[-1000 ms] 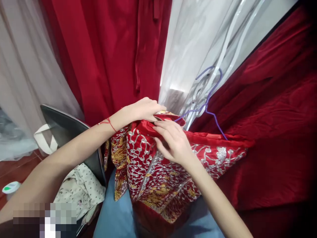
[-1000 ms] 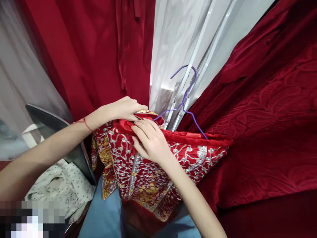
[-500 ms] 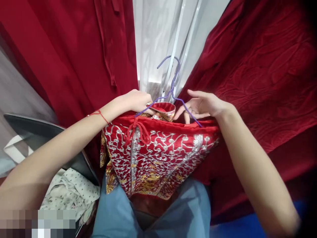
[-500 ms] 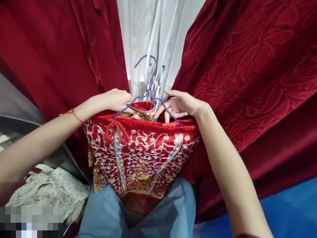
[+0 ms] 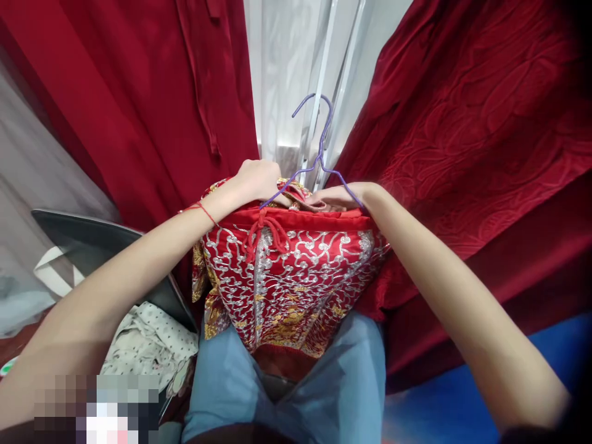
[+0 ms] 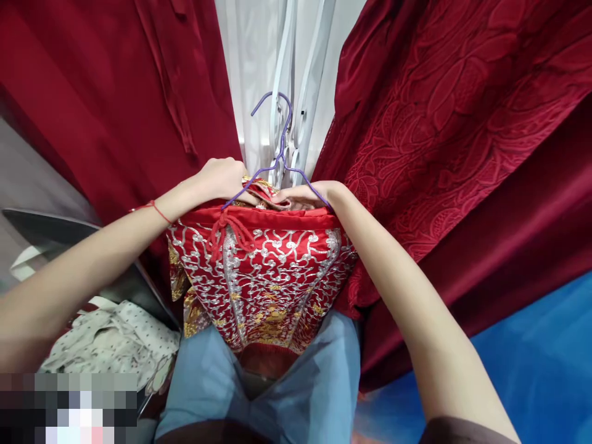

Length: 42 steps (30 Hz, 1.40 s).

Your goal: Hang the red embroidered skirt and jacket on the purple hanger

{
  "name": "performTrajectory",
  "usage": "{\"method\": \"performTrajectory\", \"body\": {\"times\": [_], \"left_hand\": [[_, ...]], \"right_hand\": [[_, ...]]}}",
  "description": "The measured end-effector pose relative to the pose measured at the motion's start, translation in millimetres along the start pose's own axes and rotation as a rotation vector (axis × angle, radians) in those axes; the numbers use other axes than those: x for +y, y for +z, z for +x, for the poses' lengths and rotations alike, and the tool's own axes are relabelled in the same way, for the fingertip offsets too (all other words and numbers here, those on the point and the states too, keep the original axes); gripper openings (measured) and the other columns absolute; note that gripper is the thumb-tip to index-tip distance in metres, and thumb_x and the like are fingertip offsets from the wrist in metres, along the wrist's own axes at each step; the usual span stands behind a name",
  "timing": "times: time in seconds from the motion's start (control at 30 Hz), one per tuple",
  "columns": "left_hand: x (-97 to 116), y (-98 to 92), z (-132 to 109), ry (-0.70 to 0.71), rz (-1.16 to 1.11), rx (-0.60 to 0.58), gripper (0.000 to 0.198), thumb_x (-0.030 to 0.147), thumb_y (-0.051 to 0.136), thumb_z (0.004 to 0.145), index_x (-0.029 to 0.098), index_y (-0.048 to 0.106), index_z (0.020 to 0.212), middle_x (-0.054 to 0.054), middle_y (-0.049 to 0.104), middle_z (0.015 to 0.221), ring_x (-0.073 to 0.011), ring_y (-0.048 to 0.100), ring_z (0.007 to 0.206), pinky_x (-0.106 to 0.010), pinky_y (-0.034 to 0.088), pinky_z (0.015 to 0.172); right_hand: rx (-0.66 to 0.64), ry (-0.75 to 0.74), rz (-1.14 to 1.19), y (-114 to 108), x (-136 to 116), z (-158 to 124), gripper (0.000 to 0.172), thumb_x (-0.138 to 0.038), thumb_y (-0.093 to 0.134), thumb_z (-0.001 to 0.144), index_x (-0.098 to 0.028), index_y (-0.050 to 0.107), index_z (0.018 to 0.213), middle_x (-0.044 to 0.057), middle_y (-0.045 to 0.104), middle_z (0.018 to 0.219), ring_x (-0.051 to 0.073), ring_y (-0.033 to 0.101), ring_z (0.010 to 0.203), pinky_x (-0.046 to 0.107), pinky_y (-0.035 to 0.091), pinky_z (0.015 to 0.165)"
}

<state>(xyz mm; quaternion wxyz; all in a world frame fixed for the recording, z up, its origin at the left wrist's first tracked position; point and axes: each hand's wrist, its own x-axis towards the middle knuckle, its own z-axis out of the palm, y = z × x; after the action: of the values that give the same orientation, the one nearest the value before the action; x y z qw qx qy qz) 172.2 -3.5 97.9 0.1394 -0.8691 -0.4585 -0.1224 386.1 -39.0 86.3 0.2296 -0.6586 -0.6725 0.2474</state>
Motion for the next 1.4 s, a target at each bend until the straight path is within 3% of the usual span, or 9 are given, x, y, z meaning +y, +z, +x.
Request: {"method": "performTrajectory", "body": {"times": [0.13, 0.4, 0.6, 0.67, 0.8, 0.97, 1.13, 1.3, 1.4], "left_hand": [[-2, -1.8, -6, 0.053, 0.004, 0.004, 0.065, 0.074, 0.074, 0.061, 0.014, 0.076, 0.086, -0.013, 0.070, 0.081, -0.0329, 0.068, 0.089, -0.036, 0.046, 0.080], [-13, 3.2, -5, 0.183, -0.158, -0.062, 0.058, 0.076, 0.066, 0.070, 0.019, 0.072, 0.083, -0.009, 0.071, 0.081, -0.0267, 0.066, 0.080, -0.033, 0.042, 0.072], [-22, 15.5, -7, 0.183, -0.071, 0.038, 0.061, 0.079, 0.065, 0.070, 0.020, 0.072, 0.086, -0.009, 0.072, 0.081, -0.0291, 0.067, 0.084, -0.033, 0.040, 0.074], [-27, 20.6, -9, 0.184, -0.028, 0.068, 0.063, 0.079, 0.063, 0.072, 0.020, 0.072, 0.091, -0.011, 0.071, 0.082, -0.0309, 0.068, 0.086, -0.033, 0.039, 0.075], [-38, 23.4, -12, 0.104, 0.010, 0.150, 0.060, 0.074, 0.057, 0.082, 0.020, 0.070, 0.103, -0.012, 0.071, 0.087, -0.0333, 0.066, 0.095, -0.035, 0.039, 0.080], [-41, 4.1, -7, -0.028, -0.066, 0.326, 0.056, 0.068, 0.055, 0.088, 0.019, 0.062, 0.114, -0.013, 0.067, 0.101, -0.0330, 0.058, 0.112, -0.038, 0.038, 0.093], [-24, 0.5, 0, -0.155, -0.016, 0.565, 0.065, 0.059, 0.062, 0.086, 0.010, 0.054, 0.127, -0.023, 0.058, 0.126, -0.0380, 0.051, 0.119, -0.046, 0.036, 0.100], [-20, 31.3, 12, -0.132, -0.107, 0.456, 0.043, 0.050, 0.042, 0.098, 0.017, 0.066, 0.112, -0.016, 0.069, 0.101, -0.0306, 0.062, 0.100, -0.042, 0.042, 0.086], [-24, 43.4, 20, -0.106, -0.117, 0.429, 0.048, 0.048, 0.033, 0.100, 0.018, 0.070, 0.094, -0.014, 0.071, 0.094, -0.0272, 0.065, 0.092, -0.038, 0.043, 0.079]], "right_hand": [[-0.296, 0.063, -0.058, 3, -4, 4, 0.035, -0.049, 0.062, 0.082, -0.018, 0.068, 0.067, 0.005, 0.065, 0.061, 0.018, 0.059, 0.058, 0.032, 0.052, 0.061], [0.027, -0.245, -0.309, -12, 7, 14, 0.030, -0.043, 0.067, 0.079, -0.014, 0.071, 0.074, 0.005, 0.069, 0.068, 0.019, 0.064, 0.070, 0.027, 0.050, 0.068], [-0.324, 0.015, -0.334, -12, 12, 6, 0.038, -0.054, 0.069, 0.073, -0.017, 0.075, 0.077, 0.005, 0.066, 0.059, 0.021, 0.063, 0.059, 0.030, 0.050, 0.057], [-0.251, -0.030, -0.244, -7, 13, 1, 0.035, -0.052, 0.066, 0.075, -0.018, 0.074, 0.077, 0.004, 0.066, 0.059, 0.021, 0.062, 0.061, 0.030, 0.051, 0.060], [0.090, -0.080, 0.077, 6, 9, -7, 0.029, -0.046, 0.062, 0.078, -0.019, 0.072, 0.079, 0.003, 0.062, 0.057, 0.019, 0.058, 0.059, 0.031, 0.049, 0.061], [0.368, -0.088, 0.413, 20, -13, -16, 0.019, -0.035, 0.056, 0.082, -0.018, 0.063, 0.074, 0.002, 0.058, 0.059, 0.017, 0.055, 0.061, 0.028, 0.046, 0.063], [0.635, -0.238, 0.219, 38, -27, -18, 0.035, -0.033, 0.044, 0.091, -0.021, 0.042, 0.059, 0.000, 0.047, 0.059, 0.014, 0.050, 0.067, 0.026, 0.039, 0.068], [0.686, -0.294, 0.123, 45, -20, -16, 0.037, -0.034, 0.040, 0.093, -0.022, 0.037, 0.058, 0.000, 0.047, 0.059, 0.015, 0.049, 0.066, 0.027, 0.036, 0.067], [0.697, -0.292, 0.073, 44, -17, -15, 0.036, -0.036, 0.038, 0.093, -0.023, 0.039, 0.059, 0.002, 0.049, 0.058, 0.017, 0.050, 0.066, 0.028, 0.035, 0.066]]}}
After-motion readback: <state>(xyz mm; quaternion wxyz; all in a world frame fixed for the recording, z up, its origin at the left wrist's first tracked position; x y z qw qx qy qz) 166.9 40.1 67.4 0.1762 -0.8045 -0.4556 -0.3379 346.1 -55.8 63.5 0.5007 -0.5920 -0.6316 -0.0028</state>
